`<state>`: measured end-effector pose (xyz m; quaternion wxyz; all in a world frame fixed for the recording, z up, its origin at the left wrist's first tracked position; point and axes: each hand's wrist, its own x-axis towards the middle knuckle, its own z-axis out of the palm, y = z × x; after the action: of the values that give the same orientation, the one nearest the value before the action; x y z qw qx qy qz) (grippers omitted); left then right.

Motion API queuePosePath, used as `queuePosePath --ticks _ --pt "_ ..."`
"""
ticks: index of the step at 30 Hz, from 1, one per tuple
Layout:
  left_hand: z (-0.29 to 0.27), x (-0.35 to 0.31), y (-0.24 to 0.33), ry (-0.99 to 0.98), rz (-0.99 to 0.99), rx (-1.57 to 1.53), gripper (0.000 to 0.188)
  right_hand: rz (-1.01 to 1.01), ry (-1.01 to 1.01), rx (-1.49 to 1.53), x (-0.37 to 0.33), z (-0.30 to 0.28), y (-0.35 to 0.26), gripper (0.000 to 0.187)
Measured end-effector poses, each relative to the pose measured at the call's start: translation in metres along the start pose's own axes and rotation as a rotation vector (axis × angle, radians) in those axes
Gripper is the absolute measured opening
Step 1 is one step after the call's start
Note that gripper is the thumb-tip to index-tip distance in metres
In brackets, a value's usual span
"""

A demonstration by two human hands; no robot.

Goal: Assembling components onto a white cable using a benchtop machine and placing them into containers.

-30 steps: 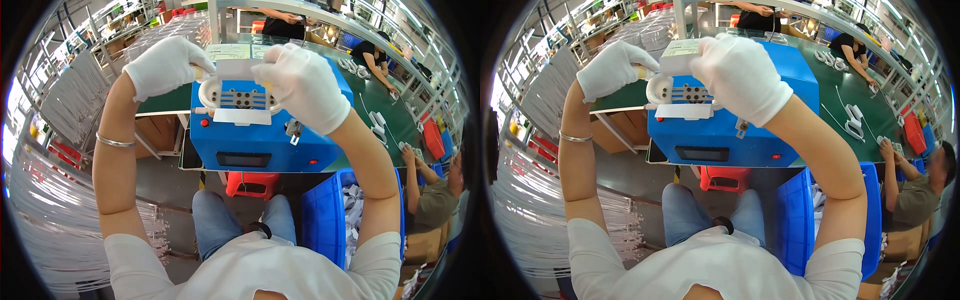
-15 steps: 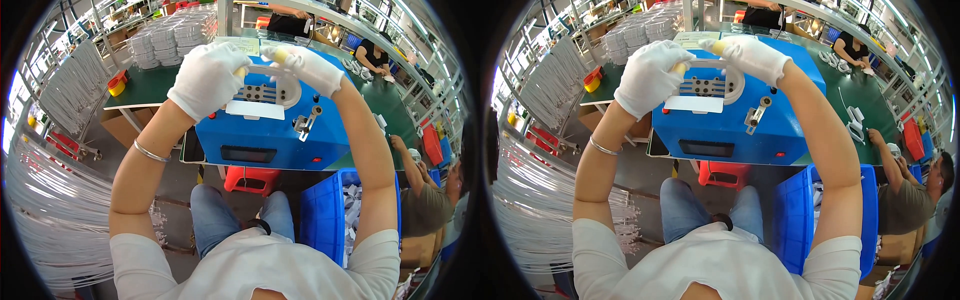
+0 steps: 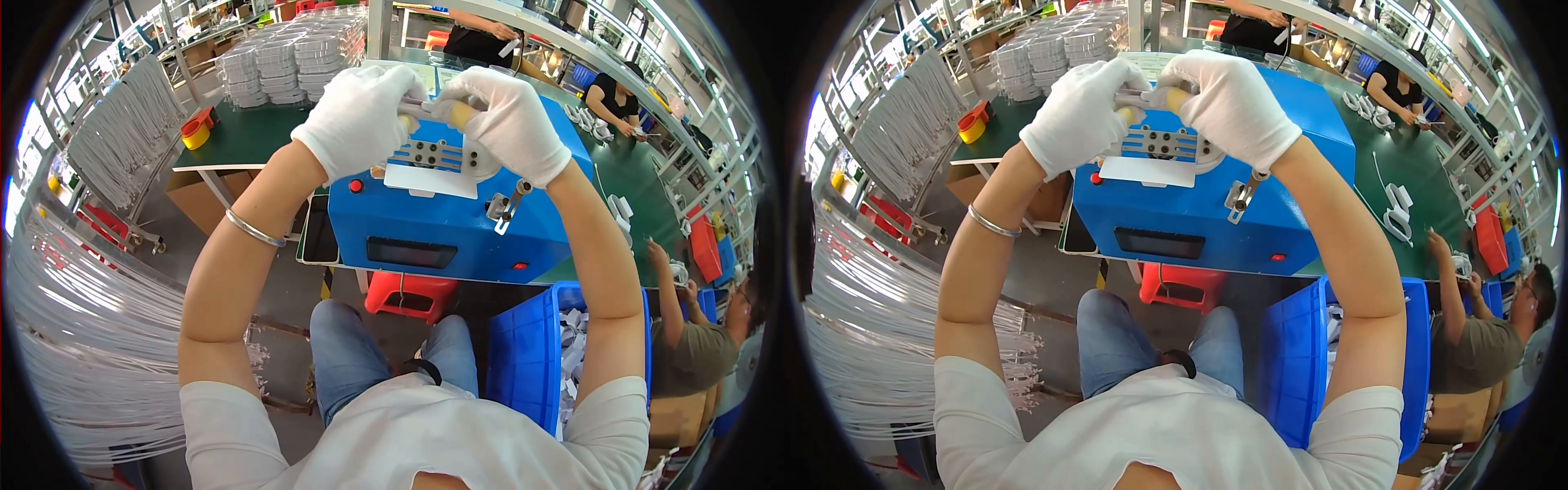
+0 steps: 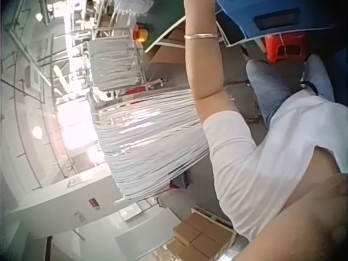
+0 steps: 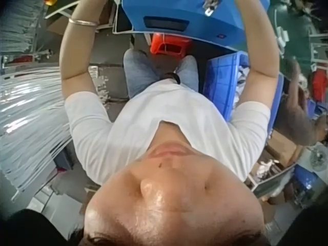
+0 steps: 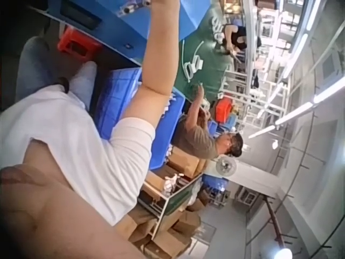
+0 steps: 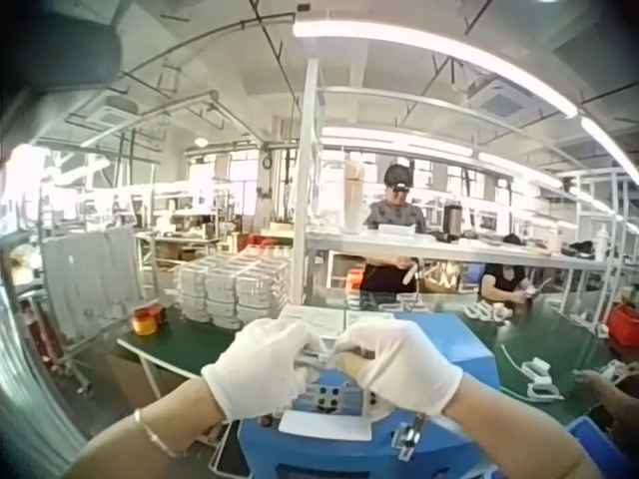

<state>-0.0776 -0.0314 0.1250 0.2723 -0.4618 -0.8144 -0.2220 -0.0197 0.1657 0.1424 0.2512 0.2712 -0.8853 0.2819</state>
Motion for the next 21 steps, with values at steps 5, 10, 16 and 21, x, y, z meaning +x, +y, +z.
queuePosePath --ticks 5,10,16,21 --pt "0.003 0.0 -0.001 0.07 0.03 -0.025 0.022 -0.19 0.055 -0.212 0.001 -0.001 -0.002 0.011" --pt "0.009 -0.001 -0.007 0.135 0.075 -0.077 0.02 -0.385 0.052 -0.541 -0.005 0.001 -0.013 0.013" --pt "0.009 -0.003 -0.006 0.212 0.104 -0.017 0.016 0.029 -0.068 -0.128 0.01 -0.002 -0.009 0.006" --pt "0.002 -0.004 0.001 0.15 0.082 0.003 0.017 0.331 -0.195 0.068 0.011 0.007 -0.003 0.02"
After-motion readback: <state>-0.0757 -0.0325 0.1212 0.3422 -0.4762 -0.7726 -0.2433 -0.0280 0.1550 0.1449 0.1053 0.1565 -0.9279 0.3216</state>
